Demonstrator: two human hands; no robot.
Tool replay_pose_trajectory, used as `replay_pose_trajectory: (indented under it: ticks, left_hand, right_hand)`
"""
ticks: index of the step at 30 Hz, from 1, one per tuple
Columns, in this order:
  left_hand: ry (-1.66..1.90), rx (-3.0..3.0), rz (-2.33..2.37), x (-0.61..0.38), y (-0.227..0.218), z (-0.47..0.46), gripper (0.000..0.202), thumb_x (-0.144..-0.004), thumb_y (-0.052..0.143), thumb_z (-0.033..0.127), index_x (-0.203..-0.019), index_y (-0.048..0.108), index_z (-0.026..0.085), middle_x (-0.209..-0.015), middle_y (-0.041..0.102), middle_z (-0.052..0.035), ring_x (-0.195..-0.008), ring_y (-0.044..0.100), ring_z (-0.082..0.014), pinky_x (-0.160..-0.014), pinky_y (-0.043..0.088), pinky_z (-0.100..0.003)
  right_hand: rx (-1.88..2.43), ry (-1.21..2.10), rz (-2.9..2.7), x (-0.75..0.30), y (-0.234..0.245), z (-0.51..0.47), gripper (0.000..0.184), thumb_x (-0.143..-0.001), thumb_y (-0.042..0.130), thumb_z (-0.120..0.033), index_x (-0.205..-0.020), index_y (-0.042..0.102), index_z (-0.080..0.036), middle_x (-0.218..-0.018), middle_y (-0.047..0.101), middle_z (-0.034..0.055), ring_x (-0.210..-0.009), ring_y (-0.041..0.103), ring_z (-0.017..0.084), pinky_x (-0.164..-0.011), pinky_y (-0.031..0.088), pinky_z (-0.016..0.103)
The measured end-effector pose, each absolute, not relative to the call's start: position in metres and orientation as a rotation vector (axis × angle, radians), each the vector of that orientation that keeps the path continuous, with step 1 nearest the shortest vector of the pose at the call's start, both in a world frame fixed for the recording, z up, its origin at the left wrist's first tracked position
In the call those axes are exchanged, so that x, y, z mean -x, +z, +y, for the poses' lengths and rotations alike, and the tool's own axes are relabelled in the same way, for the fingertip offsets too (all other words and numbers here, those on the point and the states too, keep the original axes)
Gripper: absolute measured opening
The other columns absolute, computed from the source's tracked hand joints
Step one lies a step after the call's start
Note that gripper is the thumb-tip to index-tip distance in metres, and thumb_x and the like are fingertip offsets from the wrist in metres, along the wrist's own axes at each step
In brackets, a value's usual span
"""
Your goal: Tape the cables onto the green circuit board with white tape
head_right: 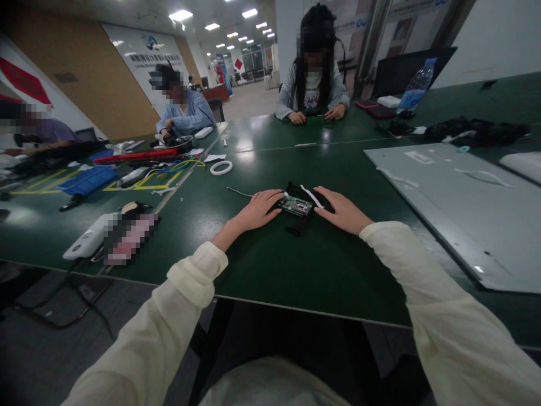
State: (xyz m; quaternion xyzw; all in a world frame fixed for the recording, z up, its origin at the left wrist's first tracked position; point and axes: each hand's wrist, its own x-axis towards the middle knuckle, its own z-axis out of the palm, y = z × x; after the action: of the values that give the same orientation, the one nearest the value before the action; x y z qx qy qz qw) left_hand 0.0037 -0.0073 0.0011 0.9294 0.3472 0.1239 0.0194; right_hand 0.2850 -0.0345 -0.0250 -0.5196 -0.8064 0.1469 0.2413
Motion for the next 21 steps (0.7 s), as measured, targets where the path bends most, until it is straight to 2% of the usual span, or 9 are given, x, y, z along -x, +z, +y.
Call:
replay_pose_trajectory:
  ticks: [7,11,16,19,21]
  left_hand:
    - [0.305,-2.936,0.945,-0.005,0.008,-0.015,0.050,-0.088,0.040,0.047,-0.133,0.036,0.025,-0.143,0.033,-0.0063,-0.134,0.025,-0.0226,-0.109,0.019,-0.044]
    - [0.271,-2.929,0.890,-0.005,0.010,-0.015,0.047,-0.089,0.039,0.046,-0.130,0.040,0.023,-0.136,0.043,-0.0061,-0.129,0.033,-0.0207,-0.108,0.022,-0.041]
    - [0.300,-2.928,0.889,-0.004,0.014,-0.015,0.047,-0.089,0.037,0.049,-0.126,0.046,0.020,-0.128,0.048,-0.0065,-0.121,0.040,-0.0203,-0.105,0.027,-0.037]
    - [0.299,-2.936,0.902,-0.005,0.017,-0.016,0.046,-0.092,0.029,0.048,-0.122,0.049,0.020,-0.123,0.052,-0.0064,-0.116,0.044,-0.0194,-0.102,0.030,-0.036]
    - [0.299,-2.940,0.921,-0.005,0.018,-0.015,0.046,-0.094,0.024,0.046,-0.119,0.052,0.020,-0.118,0.054,-0.0061,-0.110,0.048,-0.0185,-0.099,0.032,-0.035]
  right_hand:
    - [1.299,0.454,-2.364,-0.271,-0.024,-0.040,0.064,-0.085,0.044,-0.052,-0.142,0.024,-0.031,-0.146,0.026,0.0021,-0.131,0.029,0.026,-0.108,0.026,0.049]
    - [1.363,0.413,-2.304,-0.272,-0.022,-0.037,0.060,-0.086,0.041,-0.050,-0.141,0.026,-0.031,-0.143,0.032,0.0029,-0.131,0.030,0.025,-0.107,0.027,0.048]
    - [1.548,0.043,-2.057,-0.309,-0.016,-0.024,0.056,-0.085,0.043,-0.045,-0.134,0.039,-0.019,-0.132,0.044,0.0129,-0.125,0.037,0.027,-0.105,0.028,0.044]
    - [1.710,-0.167,-1.824,-0.350,-0.016,-0.019,0.055,-0.083,0.043,-0.042,-0.126,0.047,-0.008,-0.124,0.049,0.0215,-0.117,0.042,0.030,-0.101,0.030,0.041]
    - [1.894,-0.262,-1.629,-0.380,-0.020,-0.018,0.053,-0.082,0.044,-0.040,-0.120,0.052,-0.005,-0.118,0.051,0.0247,-0.115,0.042,0.033,-0.099,0.030,0.043]
